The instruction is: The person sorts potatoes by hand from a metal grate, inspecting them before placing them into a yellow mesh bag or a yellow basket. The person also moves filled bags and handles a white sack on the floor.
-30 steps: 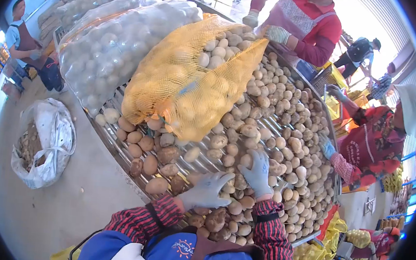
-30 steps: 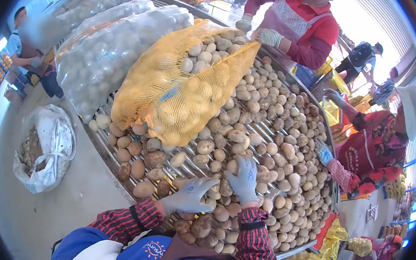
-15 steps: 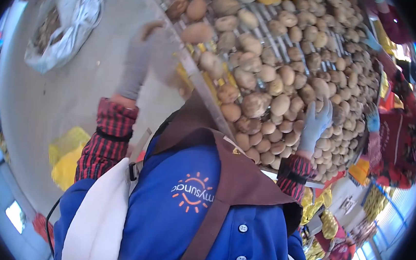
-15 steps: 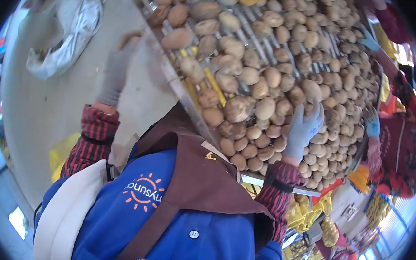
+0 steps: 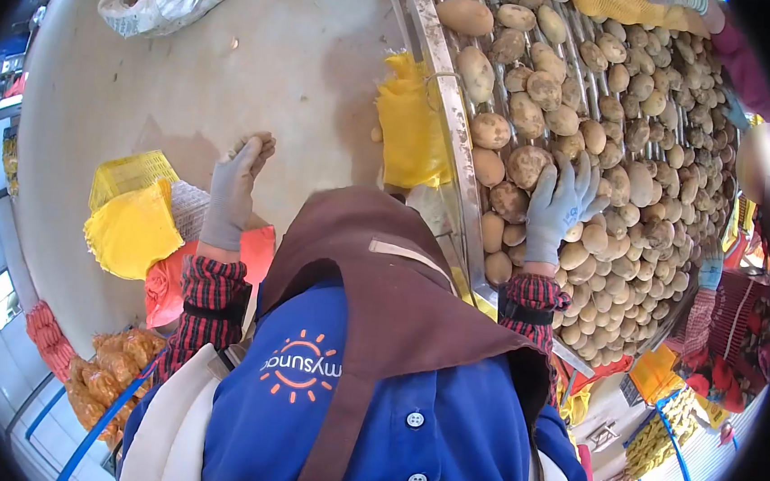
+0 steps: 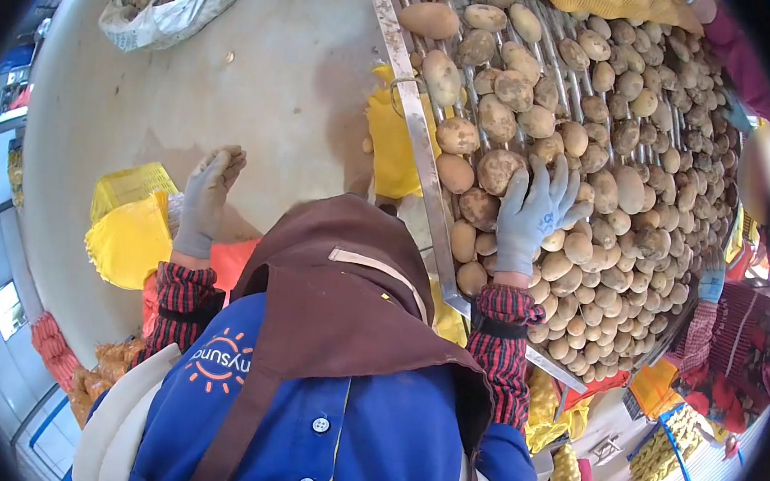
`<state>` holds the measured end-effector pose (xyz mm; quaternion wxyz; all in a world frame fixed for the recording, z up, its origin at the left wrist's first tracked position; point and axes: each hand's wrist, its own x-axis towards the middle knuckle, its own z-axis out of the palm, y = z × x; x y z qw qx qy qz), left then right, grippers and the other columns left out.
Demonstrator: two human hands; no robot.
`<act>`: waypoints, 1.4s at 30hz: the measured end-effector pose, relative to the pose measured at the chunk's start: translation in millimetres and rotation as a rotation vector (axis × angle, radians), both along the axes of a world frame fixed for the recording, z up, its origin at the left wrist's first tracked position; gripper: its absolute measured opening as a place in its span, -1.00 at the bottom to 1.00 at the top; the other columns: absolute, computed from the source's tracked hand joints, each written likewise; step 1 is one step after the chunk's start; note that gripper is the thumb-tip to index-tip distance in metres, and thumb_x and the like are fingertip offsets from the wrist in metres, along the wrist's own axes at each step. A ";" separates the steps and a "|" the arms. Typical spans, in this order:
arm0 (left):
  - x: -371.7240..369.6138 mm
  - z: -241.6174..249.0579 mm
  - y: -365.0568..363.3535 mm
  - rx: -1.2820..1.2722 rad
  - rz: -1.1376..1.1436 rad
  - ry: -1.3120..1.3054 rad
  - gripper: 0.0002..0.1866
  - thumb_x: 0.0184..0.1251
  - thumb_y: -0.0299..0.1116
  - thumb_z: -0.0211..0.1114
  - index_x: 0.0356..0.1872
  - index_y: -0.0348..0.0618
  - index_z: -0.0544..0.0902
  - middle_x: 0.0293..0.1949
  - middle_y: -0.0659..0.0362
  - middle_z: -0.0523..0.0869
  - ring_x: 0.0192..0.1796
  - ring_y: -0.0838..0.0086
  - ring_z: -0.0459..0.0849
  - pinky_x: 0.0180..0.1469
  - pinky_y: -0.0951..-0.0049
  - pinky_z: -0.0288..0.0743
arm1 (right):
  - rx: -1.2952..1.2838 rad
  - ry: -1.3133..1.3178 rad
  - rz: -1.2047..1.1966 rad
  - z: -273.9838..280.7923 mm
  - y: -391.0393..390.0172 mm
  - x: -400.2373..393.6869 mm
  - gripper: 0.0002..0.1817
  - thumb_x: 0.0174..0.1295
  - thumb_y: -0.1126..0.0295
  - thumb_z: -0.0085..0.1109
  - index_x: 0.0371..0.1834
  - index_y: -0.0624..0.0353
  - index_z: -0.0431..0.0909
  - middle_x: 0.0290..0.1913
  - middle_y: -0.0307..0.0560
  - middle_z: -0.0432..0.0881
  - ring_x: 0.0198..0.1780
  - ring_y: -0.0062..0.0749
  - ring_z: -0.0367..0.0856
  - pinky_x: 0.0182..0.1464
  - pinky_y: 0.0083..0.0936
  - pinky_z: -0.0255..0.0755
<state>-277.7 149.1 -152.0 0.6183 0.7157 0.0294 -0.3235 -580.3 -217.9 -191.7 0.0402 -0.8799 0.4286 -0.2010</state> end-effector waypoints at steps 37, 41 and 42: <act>145.7 49.8 -397.5 -0.673 -1.037 0.820 -0.54 0.64 -0.15 0.11 0.34 -0.27 0.46 0.25 -0.05 0.60 0.26 0.16 0.64 0.33 0.07 0.59 | -0.098 -0.072 -0.634 45.9 -39.9 125.6 -0.53 0.16 0.26 0.34 0.13 0.18 0.59 0.23 0.14 0.56 0.24 0.13 0.49 0.28 -0.02 0.36; 209.4 40.9 -394.4 -0.916 -0.702 1.194 -0.45 0.60 0.00 0.11 0.29 -0.31 0.51 0.16 -0.11 0.64 0.15 0.10 0.66 0.17 0.11 0.66 | 0.021 -0.234 -0.227 86.4 -45.9 208.2 -0.59 0.19 0.28 0.29 0.10 0.14 0.59 0.16 0.10 0.58 0.21 0.09 0.52 0.23 -0.02 0.38; 228.4 36.6 -392.3 -0.916 -0.692 1.188 -0.45 0.60 0.00 0.11 0.29 -0.31 0.51 0.16 -0.11 0.64 0.15 0.10 0.66 0.17 0.11 0.66 | 0.211 -0.284 -0.101 80.7 -53.2 226.0 -0.55 0.20 0.28 0.26 0.16 0.14 0.56 0.16 0.07 0.57 0.23 0.08 0.51 0.23 0.00 0.38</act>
